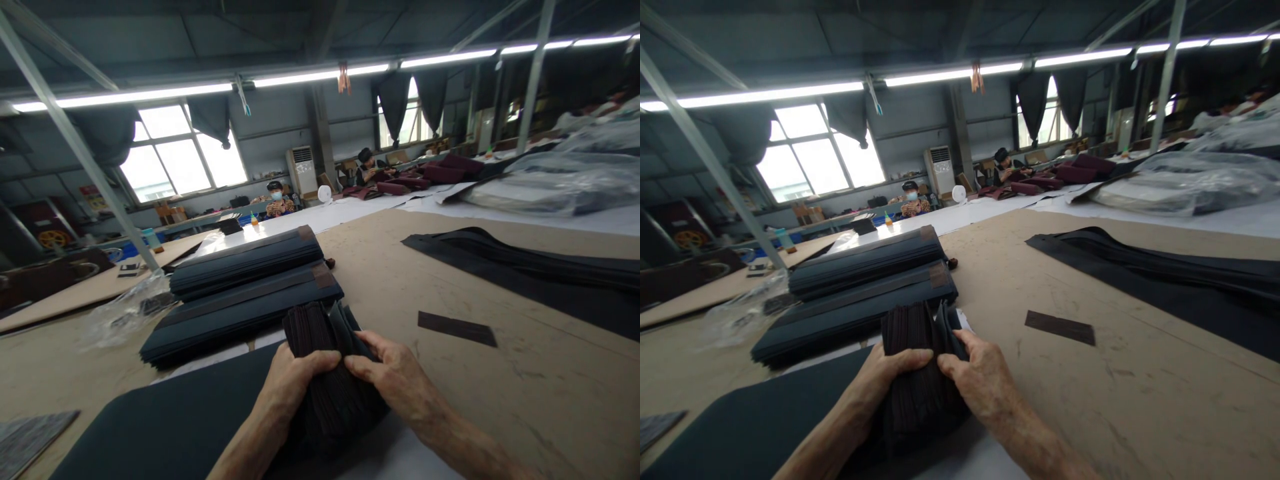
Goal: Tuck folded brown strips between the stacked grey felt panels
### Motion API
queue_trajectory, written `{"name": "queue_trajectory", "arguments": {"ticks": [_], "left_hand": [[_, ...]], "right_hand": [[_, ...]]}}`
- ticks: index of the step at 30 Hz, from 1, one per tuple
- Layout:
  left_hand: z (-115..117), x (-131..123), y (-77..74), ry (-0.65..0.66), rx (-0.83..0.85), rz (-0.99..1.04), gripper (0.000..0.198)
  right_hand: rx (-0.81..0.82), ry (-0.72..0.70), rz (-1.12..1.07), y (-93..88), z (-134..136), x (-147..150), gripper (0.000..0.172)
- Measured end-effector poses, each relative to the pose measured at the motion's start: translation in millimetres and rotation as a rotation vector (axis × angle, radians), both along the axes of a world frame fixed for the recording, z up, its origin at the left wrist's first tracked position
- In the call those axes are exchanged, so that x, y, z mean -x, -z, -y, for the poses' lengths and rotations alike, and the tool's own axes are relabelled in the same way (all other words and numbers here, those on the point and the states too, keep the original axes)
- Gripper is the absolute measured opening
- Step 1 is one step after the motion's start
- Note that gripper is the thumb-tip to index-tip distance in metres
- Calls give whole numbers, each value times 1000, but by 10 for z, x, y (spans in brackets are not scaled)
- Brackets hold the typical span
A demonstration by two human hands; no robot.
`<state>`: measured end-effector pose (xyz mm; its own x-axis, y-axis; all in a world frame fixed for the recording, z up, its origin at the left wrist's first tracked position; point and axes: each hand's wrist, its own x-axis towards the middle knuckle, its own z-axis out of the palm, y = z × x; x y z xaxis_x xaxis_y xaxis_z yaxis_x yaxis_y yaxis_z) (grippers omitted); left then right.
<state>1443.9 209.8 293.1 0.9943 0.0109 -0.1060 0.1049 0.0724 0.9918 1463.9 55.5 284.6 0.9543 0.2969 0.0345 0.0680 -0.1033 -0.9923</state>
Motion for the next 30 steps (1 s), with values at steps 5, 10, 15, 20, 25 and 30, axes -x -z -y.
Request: {"name": "queue_trajectory", "arguments": {"ticks": [5,10,15,20,25,30], "left_hand": [[-11,-10,9,15,-19,3,40],[-10,-11,1,1,-43,1,38],[-3,2,-14,-7,-18,6,39],[-7,-3,-5,11,-20,19,40],[-7,-1,-12,5,-29,12,38],[-16,20,-16,11,-68,18,37]], "right_hand": [[52,12,26,-75,23,50,42],[8,-52,21,-82,30,54,43],[-7,-38,12,-48,10,42,40],[31,-5,27,-37,12,29,39],[43,-10,24,-82,20,47,37],[45,8,15,-109,12,58,42]]}}
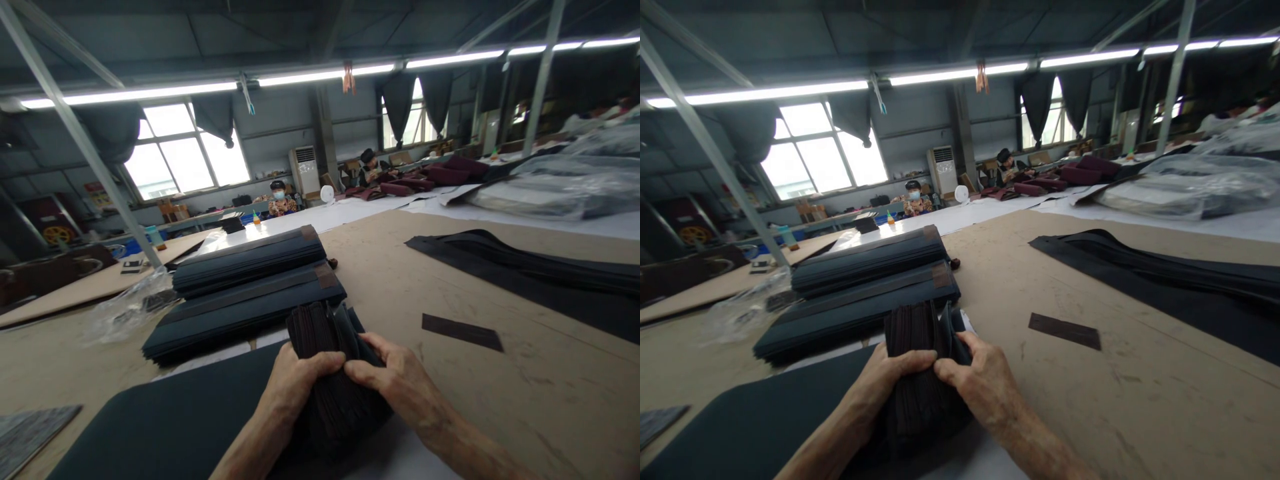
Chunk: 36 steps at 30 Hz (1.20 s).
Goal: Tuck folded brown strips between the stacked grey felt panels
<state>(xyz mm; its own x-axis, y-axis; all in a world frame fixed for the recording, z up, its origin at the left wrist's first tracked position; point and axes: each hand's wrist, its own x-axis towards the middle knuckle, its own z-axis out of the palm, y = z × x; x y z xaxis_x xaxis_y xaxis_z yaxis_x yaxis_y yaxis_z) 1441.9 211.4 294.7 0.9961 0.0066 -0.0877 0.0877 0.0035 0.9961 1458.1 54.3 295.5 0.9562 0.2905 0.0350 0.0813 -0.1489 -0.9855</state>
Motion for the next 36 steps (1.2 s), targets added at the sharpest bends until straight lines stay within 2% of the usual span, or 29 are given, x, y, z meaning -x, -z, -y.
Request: {"name": "queue_trajectory", "arguments": {"ticks": [16,28,36], "left_hand": [[4,-5,-2,5,27,11,38],[23,12,-24,4,34,0,37],[-13,-6,26,19,23,16,38]], "right_hand": [[53,38,12,39,-15,-29,39],[34,-22,-4,-17,3,8,40],[42,6,13,25,-7,12,39]]}}
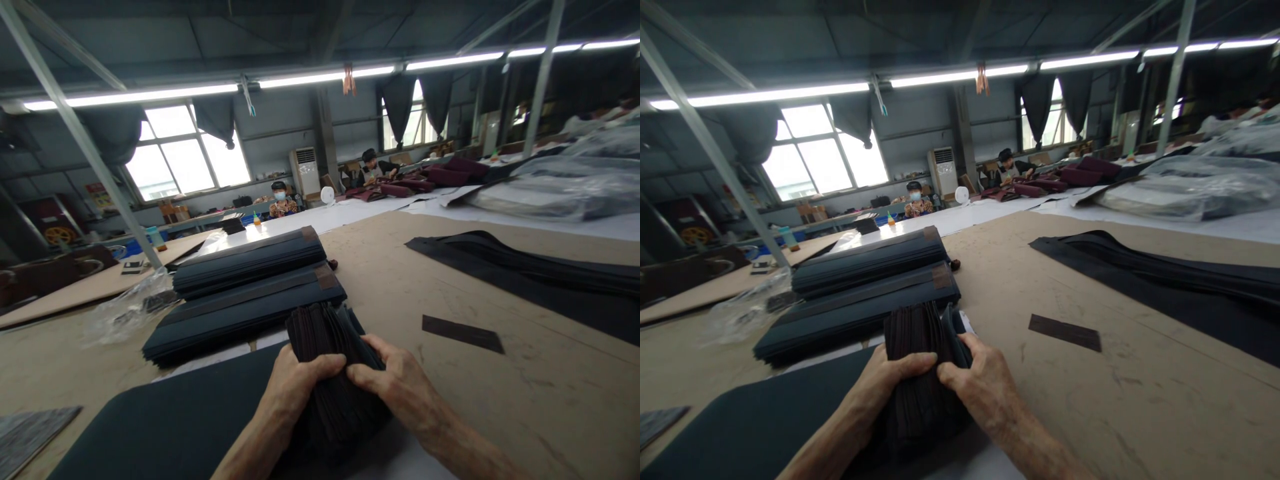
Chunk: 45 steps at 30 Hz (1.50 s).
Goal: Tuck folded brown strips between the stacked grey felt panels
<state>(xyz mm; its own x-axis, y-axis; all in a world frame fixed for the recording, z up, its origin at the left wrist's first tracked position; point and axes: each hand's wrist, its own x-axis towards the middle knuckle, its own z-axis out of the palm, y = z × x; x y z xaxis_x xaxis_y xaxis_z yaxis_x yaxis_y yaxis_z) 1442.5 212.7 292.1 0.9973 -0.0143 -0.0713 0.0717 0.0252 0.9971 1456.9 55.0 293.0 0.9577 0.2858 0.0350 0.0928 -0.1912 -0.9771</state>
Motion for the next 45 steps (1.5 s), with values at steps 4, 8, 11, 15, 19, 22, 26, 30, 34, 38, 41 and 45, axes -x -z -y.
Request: {"name": "queue_trajectory", "arguments": {"ticks": [4,8,11,15,19,22,26,30,34,38,41,45], "left_hand": [[2,14,-14,-15,-11,-8,34],[26,13,-34,-41,-6,-42,29],[35,-2,-31,-27,-12,-36,29],[26,-10,-16,-14,-36,4,27],[19,0,-20,-25,-63,2,28],[12,8,-21,-32,-62,12,33],[-13,10,18,-30,-36,27,39],[-31,6,67,-47,15,32,41],[-24,17,71,-51,35,21,32],[-20,20,67,-61,62,26,26],[-27,12,79,-51,60,20,26],[-29,18,82,-17,52,25,29]], "right_hand": [[211,45,65,23,4,-43,36],[542,411,271,-4,50,-81,55],[437,588,706,-26,71,-64,48],[217,177,398,-29,19,-23,35],[39,-28,-28,-4,-25,-27,38],[-32,-35,-91,2,-18,-35,42],[-16,-19,-89,1,-8,-35,42],[-25,-2,-95,-6,-9,-23,40],[-35,-11,-93,-4,-2,-3,35],[-3,-16,-52,7,3,5,32],[44,-17,3,-8,-2,12,33],[49,3,19,-38,-22,22,33]]}}
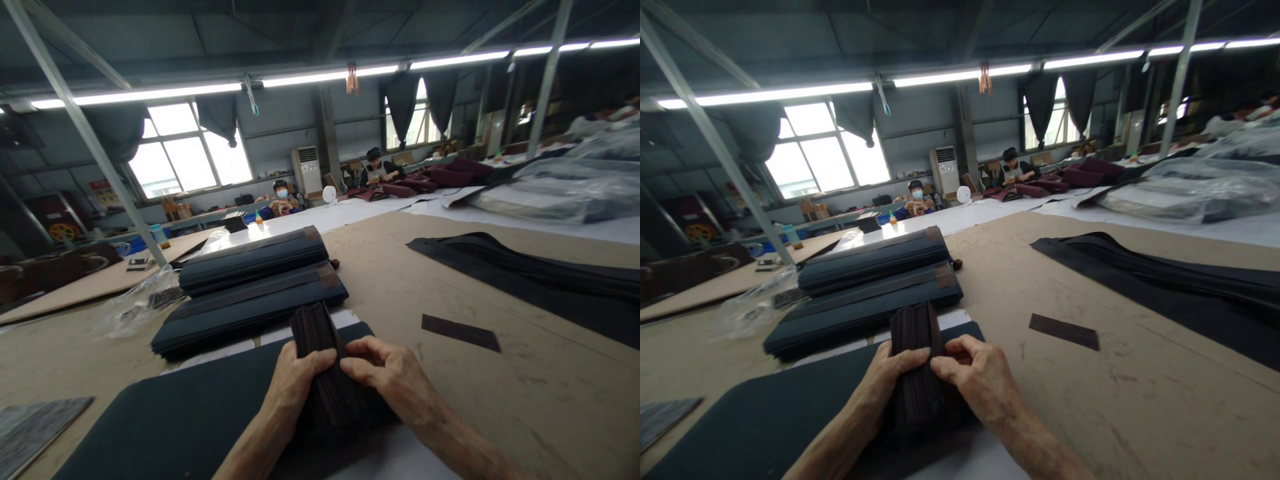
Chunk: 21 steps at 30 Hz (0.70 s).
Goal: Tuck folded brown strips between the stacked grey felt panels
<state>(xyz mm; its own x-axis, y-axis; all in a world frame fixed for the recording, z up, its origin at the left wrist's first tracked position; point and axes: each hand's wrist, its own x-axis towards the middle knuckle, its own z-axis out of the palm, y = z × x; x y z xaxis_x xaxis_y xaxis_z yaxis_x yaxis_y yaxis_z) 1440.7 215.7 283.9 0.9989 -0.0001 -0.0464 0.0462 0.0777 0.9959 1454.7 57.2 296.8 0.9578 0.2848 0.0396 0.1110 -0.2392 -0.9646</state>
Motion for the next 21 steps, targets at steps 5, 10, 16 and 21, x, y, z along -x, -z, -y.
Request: {"name": "queue_trajectory", "arguments": {"ticks": [5,10,16,21], "left_hand": [[7,17,-16,20,0,4,28],[2,0,-2,-2,6,17,29],[10,-1,-20,-14,-26,7,29],[26,25,-65,18,22,-15,27]], "right_hand": [[-31,4,20,49,-14,-26,29],[-37,-6,10,96,-6,-46,31],[-59,-8,-4,84,-8,-40,30],[-62,16,102,88,-16,-32,54]]}}
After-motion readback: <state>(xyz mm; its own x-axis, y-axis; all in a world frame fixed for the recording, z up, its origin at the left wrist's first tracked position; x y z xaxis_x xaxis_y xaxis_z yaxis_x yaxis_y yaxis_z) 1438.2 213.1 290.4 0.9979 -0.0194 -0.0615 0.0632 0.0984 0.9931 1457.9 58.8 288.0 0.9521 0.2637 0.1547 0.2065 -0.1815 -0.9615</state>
